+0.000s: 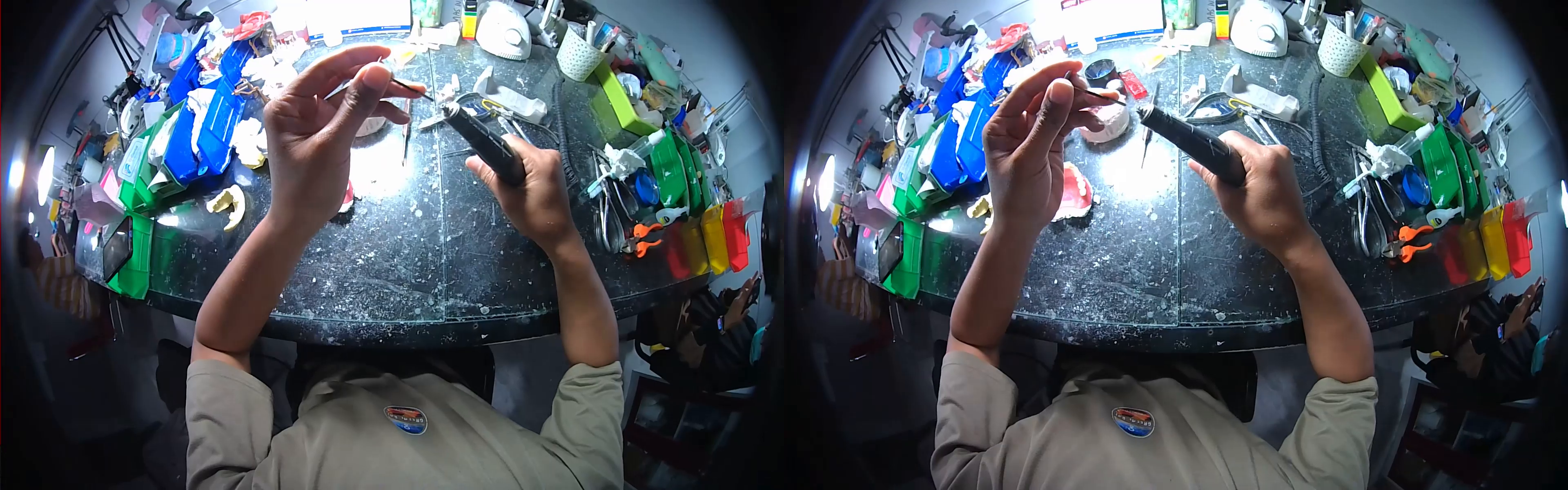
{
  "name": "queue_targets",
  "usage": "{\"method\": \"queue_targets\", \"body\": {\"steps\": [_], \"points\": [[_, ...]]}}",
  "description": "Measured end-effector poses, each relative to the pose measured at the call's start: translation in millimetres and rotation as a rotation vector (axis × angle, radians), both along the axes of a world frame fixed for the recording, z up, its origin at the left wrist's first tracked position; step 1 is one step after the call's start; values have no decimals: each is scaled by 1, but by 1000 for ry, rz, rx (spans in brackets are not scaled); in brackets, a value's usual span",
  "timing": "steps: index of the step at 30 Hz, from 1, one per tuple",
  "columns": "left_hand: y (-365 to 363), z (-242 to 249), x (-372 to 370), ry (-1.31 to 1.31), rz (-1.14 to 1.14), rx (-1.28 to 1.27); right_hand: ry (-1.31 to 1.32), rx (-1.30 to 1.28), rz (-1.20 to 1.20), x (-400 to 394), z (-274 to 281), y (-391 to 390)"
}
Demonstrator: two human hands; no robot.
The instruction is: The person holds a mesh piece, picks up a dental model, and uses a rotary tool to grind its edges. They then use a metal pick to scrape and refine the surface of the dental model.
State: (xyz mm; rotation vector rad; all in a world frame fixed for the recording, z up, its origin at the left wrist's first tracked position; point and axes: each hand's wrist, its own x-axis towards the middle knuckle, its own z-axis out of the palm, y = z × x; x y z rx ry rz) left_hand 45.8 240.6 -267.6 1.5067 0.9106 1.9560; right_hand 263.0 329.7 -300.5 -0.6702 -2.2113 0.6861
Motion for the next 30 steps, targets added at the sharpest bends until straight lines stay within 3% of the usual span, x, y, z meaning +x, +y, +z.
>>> {"method": "queue_targets", "body": {"steps": [13, 16, 18, 20, 24, 26, 30], "points": [[1, -4, 1, 71, -11, 43, -7, -21, 12, -2, -1, -3], [1, -2, 7, 234, 30, -66, 10, 21, 32, -2, 0, -3], [5, -11, 12, 265, 124, -32, -10, 10, 16, -1, -1, -2], [6, -14, 8, 548, 368, 63, -13, -16, 12, -2, -1, -1], [9, -34, 29, 347, -17, 95, 89, -259, 134, 2, 0, -1], [8, -36, 39, 379, -219, -81, 195, -441, 297, 5, -1, 3], [24, -38, 58, 185, -322, -5, -174, -853, 352, 22, 18, 16]]}}
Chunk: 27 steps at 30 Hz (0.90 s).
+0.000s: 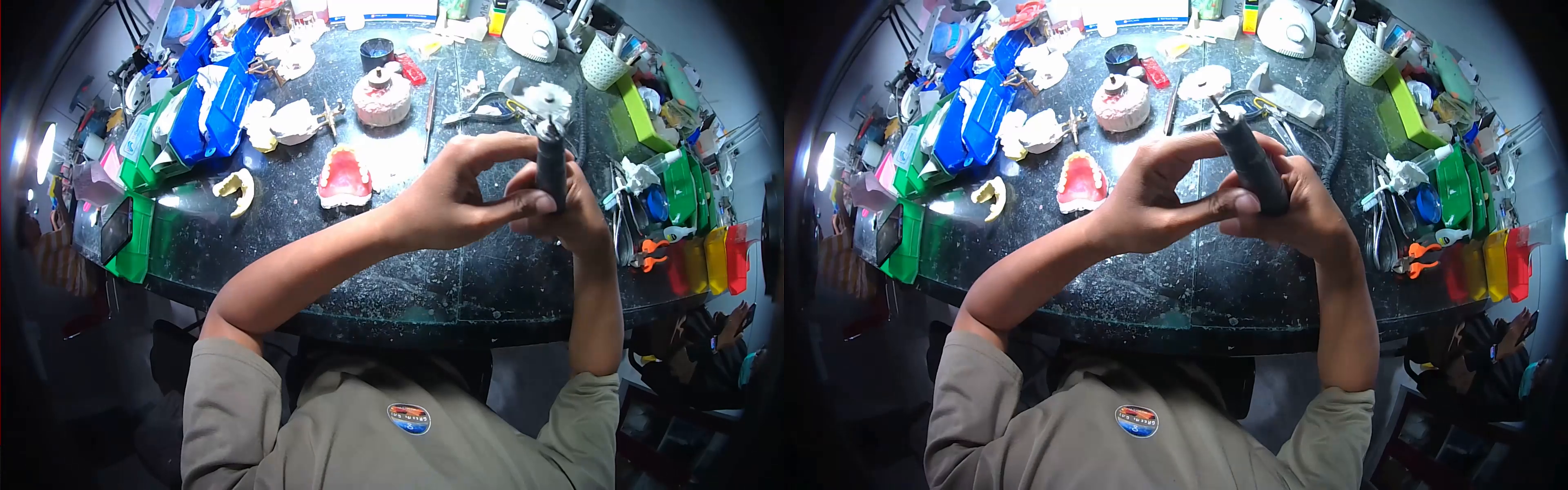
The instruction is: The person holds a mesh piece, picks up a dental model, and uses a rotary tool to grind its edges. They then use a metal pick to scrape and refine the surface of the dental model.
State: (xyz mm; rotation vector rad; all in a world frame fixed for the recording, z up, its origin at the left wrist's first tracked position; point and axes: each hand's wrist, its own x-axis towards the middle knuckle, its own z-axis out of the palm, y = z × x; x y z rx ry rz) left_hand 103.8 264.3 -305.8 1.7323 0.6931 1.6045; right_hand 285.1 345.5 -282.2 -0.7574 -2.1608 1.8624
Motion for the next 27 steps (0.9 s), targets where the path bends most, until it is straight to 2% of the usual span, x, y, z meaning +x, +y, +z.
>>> {"method": "queue_targets", "body": {"steps": [2, 4, 5, 6, 8, 9, 11, 12, 14, 15, 16, 20, 22, 25, 27], "points": [[1, 4, 5, -28, -9, -32, 286, -150, -29, -2, -6, -5], [7, 0, 5, -20, -11, -32, 303, -184, -59, -2, -5, -6], [8, 2, 2, 68, 85, 2, 291, -100, -98, -6, -7, -8], [12, -2, 3, 26, 192, 16, 274, -16, -139, -10, -8, -11], [4, 9, 3, 7, 321, -110, 239, 244, -270, -21, -10, -21], [2, 13, 4, -59, 327, -177, 259, 350, -329, -26, -12, -23], [0, 11, -4, 34, 294, -212, 295, 564, -448, -32, -19, -27], [0, 11, -6, 78, 276, -226, 343, 462, -465, -33, -24, -26], [-9, 12, -2, -25, 439, -206, 436, 262, -490, -34, -31, -21], [-16, 11, 0, -75, 521, -201, 351, 319, -465, -27, -26, -15], [-28, 20, -10, -30, 397, -278, 341, 284, -525, -28, -23, -14], [-73, 50, -27, -284, -458, -199, 346, 432, -633, -21, -35, 7], [-92, 58, -22, -309, -644, -168, 299, 510, -644, -20, -39, 12], [-112, 65, -13, -309, -726, -126, 231, 547, -635, -21, -42, 13], [-120, 68, -6, -305, -729, -102, 221, 464, -597, -22, -46, 13]]}}
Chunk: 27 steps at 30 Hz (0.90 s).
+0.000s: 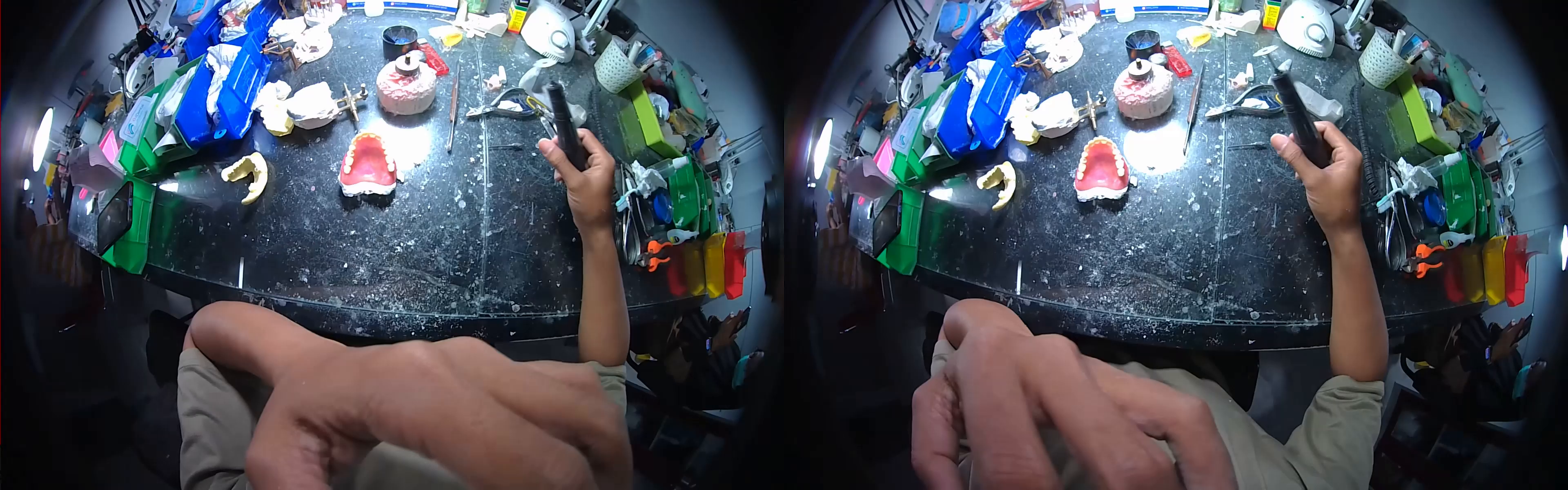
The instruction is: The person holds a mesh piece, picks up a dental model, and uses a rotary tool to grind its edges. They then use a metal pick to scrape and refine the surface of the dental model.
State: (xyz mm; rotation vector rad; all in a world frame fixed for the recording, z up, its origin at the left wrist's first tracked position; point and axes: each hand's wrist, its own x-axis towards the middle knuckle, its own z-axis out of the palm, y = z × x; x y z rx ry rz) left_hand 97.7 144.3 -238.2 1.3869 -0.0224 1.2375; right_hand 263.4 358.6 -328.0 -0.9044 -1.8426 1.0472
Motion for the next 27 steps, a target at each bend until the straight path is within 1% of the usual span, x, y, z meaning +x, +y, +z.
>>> {"method": "queue_targets", "body": {"steps": [1, 5, 10, 13, 18, 21, 25, 27], "points": [[-3, 1, 3, -3, 0, 9, 4, -35, 24, 0, -1, 1], [-13, 3, 14, -11, 14, 33, -29, -21, 4, 1, -4, 5], [-25, 1, 28, -24, -6, 54, 5, -8, 5, 2, -6, 7], [-34, 0, 28, -11, -10, 67, 8, -2, 8, 2, -3, 6], [-44, -6, 12, 14, 59, 91, 3, 10, 6, 0, -3, 6], [-48, -8, 3, 33, 74, 108, 3, 71, 8, -3, -6, 7], [-52, -10, -10, 70, 89, 141, -232, 255, -56, -3, -11, 7], [-49, -11, -22, 107, 136, 157, -269, 366, -37, -5, -6, 1]]}}
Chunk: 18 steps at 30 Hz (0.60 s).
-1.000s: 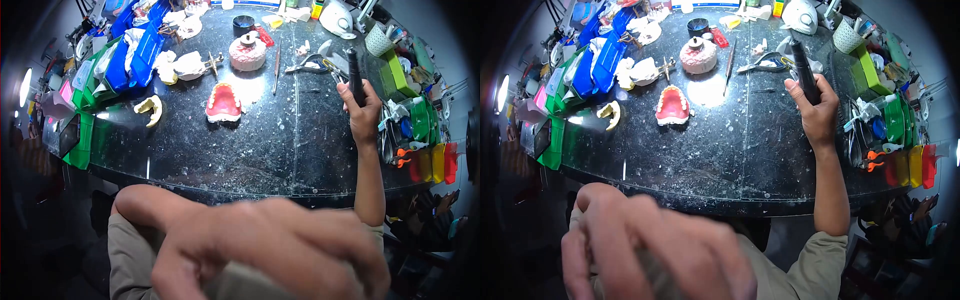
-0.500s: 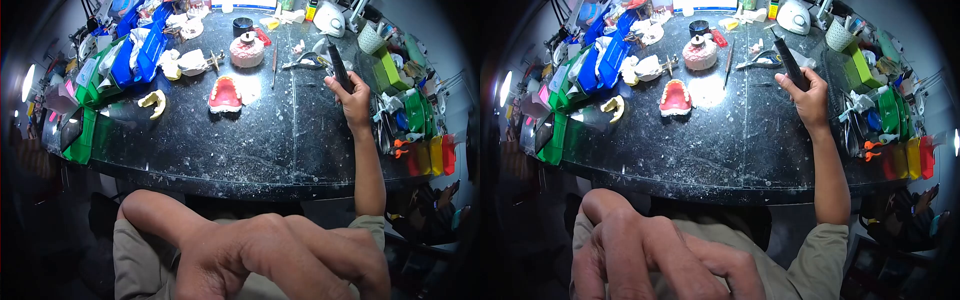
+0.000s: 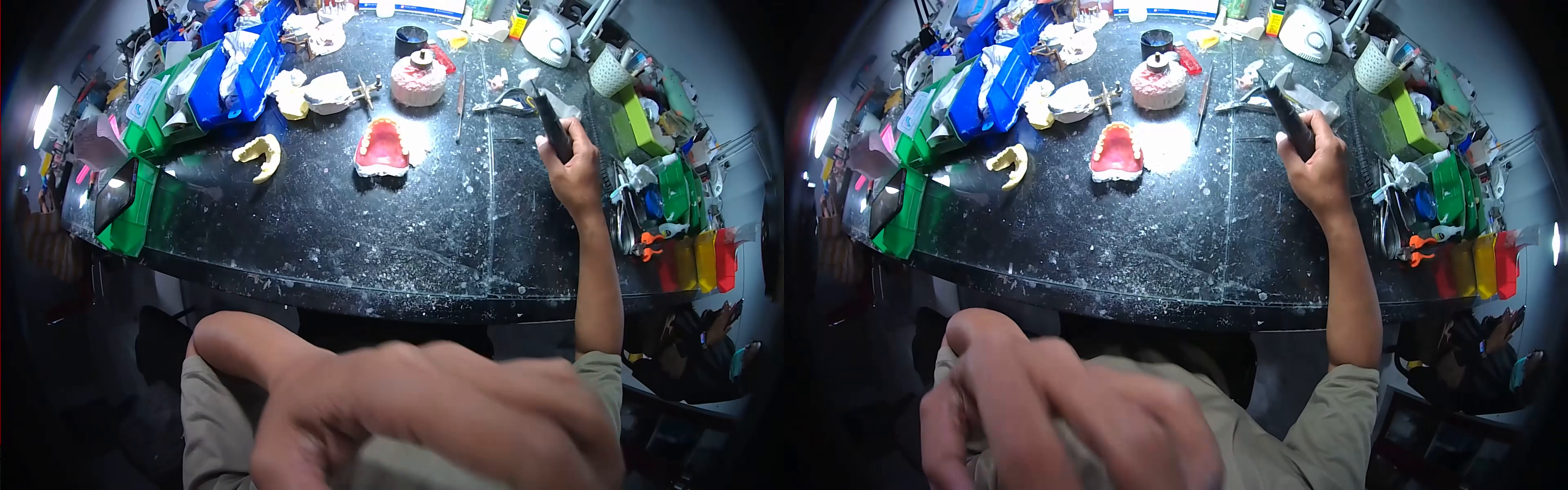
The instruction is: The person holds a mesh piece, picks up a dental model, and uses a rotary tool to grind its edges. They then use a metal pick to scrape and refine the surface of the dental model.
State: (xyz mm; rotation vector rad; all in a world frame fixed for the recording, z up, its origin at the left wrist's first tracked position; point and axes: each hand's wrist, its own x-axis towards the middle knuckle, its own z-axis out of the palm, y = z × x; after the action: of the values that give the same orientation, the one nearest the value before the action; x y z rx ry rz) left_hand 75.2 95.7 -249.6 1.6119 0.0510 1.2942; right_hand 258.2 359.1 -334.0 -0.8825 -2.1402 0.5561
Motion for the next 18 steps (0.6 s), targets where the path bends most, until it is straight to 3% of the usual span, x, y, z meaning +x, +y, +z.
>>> {"method": "queue_targets", "body": {"steps": [2, 4, 5, 6, 8, 11, 14, 18], "points": [[7, -6, -19, 52, 142, 14, -24, 96, 56, -4, 9, -9], [30, -21, -56, 279, 668, 4, -98, 39, 86, -12, 33, -22], [39, -29, -73, 525, 989, -25, -135, 8, 99, -14, 41, -27], [43, -37, -93, 810, 1148, -119, -122, 82, 137, -16, 42, -25], [55, -56, -113, 1027, 1120, -235, -94, 231, 217, -26, 45, -15], [75, -81, -125, 1111, 1023, -87, 3, 176, 293, -42, 56, -16], [93, -78, -134, 1108, 912, -301, -1, 162, 328, -51, 64, -21], [103, -80, -137, 1094, 886, -250, -48, 167, 308, -50, 53, -24]]}}
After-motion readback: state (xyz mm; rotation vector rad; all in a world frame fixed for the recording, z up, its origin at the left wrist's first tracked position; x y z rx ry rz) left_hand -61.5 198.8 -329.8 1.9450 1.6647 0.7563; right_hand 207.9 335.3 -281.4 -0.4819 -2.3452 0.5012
